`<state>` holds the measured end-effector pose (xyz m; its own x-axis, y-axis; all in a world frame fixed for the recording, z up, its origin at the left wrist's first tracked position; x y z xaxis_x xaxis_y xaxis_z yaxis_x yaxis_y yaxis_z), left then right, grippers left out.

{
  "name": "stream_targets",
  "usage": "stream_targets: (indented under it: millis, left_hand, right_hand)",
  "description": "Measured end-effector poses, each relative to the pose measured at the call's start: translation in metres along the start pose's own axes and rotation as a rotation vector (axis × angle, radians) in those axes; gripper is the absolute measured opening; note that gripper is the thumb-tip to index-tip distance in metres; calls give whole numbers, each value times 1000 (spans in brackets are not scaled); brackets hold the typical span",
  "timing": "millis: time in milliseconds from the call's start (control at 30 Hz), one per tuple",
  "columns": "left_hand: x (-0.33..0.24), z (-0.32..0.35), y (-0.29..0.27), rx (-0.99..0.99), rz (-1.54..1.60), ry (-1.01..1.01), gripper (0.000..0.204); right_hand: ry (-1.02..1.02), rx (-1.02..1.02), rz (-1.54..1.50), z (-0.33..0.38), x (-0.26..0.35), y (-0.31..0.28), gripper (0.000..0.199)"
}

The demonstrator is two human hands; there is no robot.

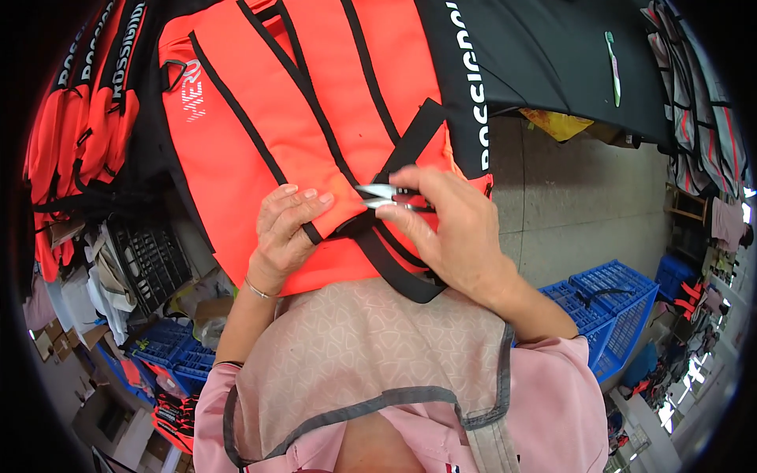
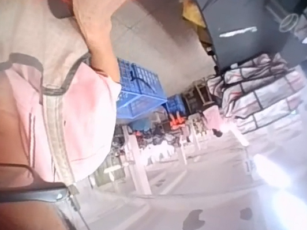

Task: Inspecting and finishing backpacks by trimming loose threads and applying finishing touches to components.

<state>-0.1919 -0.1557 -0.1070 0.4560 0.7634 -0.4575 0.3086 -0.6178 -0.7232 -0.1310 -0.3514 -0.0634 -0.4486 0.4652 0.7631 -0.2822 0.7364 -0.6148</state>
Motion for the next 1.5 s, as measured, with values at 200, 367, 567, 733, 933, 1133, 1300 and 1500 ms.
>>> stream_targets:
  millis: [200, 367, 567, 733, 933, 1133, 1300, 1500]
  left_hand:
    - [1, 0, 2, 15, -7, -5, 22]
    - [1, 0, 2, 27, 1, 2, 22]
    - [2, 0, 2, 37, 11, -14, 24]
    - [3, 1, 3, 27, 35, -26, 22]
    - [3, -1, 4, 27, 26, -30, 18]
    - [2, 0, 5, 44, 24, -4, 19]
    - [2, 0, 5, 49, 20, 0, 21]
    - [5, 0, 5, 73, 25, -1, 22]
  right_hand:
    - [-368, -91, 309, 13, 11, 3, 32]
    - [-439, -45, 418, 10, 20, 5, 32]
    - [-462, -45, 447, 10, 21, 11, 32]
    - [-464, -34, 456, 8, 22, 12, 33]
    - [-479, -21, 478, 7, 22, 13, 33]
    - [-490, -3, 508, 7, 24, 14, 32]
    - [-517, 15, 553, 7, 27, 15, 31]
    - [-508, 39, 504, 4, 27, 17, 30]
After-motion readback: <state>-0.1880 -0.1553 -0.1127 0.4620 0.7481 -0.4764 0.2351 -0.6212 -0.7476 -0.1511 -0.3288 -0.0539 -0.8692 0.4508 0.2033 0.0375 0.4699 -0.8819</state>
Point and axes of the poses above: each hand's wrist, its own z-axis away from the middle knuckle, its own y-axis out of the palm, x = y × z, the point moved 6 cm from there along -z, towards the middle knuckle, and after that the axes turned 14 degrees about -y, right-handed, at the moved point
